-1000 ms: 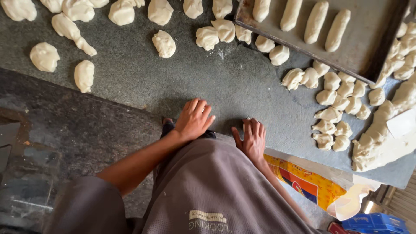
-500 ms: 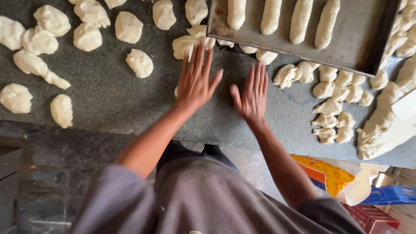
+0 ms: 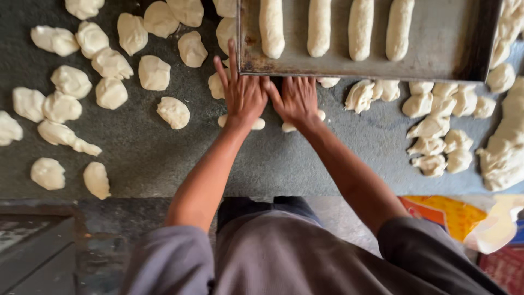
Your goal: The person rolls small portions of dough into long cylindrical shapes on a dark countertop and places them in neat rows onto a metal baking tray.
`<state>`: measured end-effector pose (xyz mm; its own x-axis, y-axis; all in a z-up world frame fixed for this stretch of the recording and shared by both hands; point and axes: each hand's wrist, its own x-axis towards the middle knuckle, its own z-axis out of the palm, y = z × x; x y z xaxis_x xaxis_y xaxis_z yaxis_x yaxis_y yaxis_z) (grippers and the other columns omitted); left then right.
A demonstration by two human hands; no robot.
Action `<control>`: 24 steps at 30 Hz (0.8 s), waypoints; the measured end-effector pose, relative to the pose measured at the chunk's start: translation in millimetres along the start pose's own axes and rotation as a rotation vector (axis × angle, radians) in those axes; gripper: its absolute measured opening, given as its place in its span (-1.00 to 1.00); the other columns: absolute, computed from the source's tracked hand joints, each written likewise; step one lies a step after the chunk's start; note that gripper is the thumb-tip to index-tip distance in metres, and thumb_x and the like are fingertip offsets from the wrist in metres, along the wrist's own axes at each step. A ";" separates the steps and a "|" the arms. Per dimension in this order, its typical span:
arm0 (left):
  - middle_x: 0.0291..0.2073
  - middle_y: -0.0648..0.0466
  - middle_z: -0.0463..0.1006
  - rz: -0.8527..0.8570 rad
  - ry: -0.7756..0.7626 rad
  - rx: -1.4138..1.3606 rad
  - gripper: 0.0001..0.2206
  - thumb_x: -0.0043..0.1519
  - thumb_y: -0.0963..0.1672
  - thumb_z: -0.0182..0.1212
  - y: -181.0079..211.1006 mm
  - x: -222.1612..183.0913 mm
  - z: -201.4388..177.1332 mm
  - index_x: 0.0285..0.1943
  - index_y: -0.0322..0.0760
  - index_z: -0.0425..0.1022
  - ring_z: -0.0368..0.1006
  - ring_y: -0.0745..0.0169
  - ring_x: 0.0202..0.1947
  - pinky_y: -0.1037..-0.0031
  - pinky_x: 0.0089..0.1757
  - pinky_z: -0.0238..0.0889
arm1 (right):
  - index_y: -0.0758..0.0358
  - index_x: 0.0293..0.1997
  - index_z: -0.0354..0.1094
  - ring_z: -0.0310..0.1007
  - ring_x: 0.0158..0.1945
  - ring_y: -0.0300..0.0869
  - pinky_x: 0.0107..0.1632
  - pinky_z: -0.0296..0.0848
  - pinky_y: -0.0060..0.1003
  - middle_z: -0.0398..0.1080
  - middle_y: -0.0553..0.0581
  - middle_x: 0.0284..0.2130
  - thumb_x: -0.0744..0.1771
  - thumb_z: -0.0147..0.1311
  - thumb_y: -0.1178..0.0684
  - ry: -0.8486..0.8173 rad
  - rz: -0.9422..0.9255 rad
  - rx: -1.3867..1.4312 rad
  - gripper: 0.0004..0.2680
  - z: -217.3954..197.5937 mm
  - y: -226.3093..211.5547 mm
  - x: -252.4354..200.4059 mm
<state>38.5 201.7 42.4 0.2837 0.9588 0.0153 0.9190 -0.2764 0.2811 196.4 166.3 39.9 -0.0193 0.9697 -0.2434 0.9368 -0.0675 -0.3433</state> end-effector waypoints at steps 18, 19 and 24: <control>0.56 -0.12 -0.01 0.085 -0.064 -0.005 -0.47 0.46 0.08 -0.17 -1.9 -63.8 -12.9 0.58 -0.14 0.12 -0.18 -0.19 0.56 -0.39 0.32 -0.49 | 0.09 0.56 -0.07 -0.26 0.55 0.14 0.43 -0.44 0.34 -0.09 0.24 0.51 0.39 -0.63 -0.52 0.048 -0.214 -0.167 -0.35 -7.1 7.9 -58.5; 0.57 -0.13 -0.02 0.038 -0.053 0.039 -0.49 0.49 0.06 -0.17 0.1 -42.6 -14.4 0.58 -0.17 0.11 -0.20 -0.20 0.58 -0.35 0.36 -0.49 | 0.12 0.56 -0.07 -0.27 0.55 0.15 0.43 -0.47 0.36 -0.09 0.23 0.50 0.39 -0.68 -0.51 0.035 -0.182 -0.150 -0.35 -12.3 -3.0 -32.6; 0.58 -0.02 0.09 0.138 -0.117 0.021 -0.53 0.51 0.01 -0.21 11.8 -26.9 -33.8 0.57 -0.21 0.17 -0.15 -0.07 0.61 -0.22 0.44 -0.46 | 0.08 0.59 -0.04 -0.22 0.60 0.13 0.56 -0.38 0.28 -0.03 0.18 0.52 0.44 -0.56 -0.49 -0.015 -0.044 -0.136 -0.39 -37.5 -15.8 -13.6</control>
<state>32.5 174.8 77.8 0.4360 0.8979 -0.0603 0.8745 -0.4069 0.2637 195.0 163.1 82.6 -0.0658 0.9673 -0.2451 0.9737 0.0086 -0.2276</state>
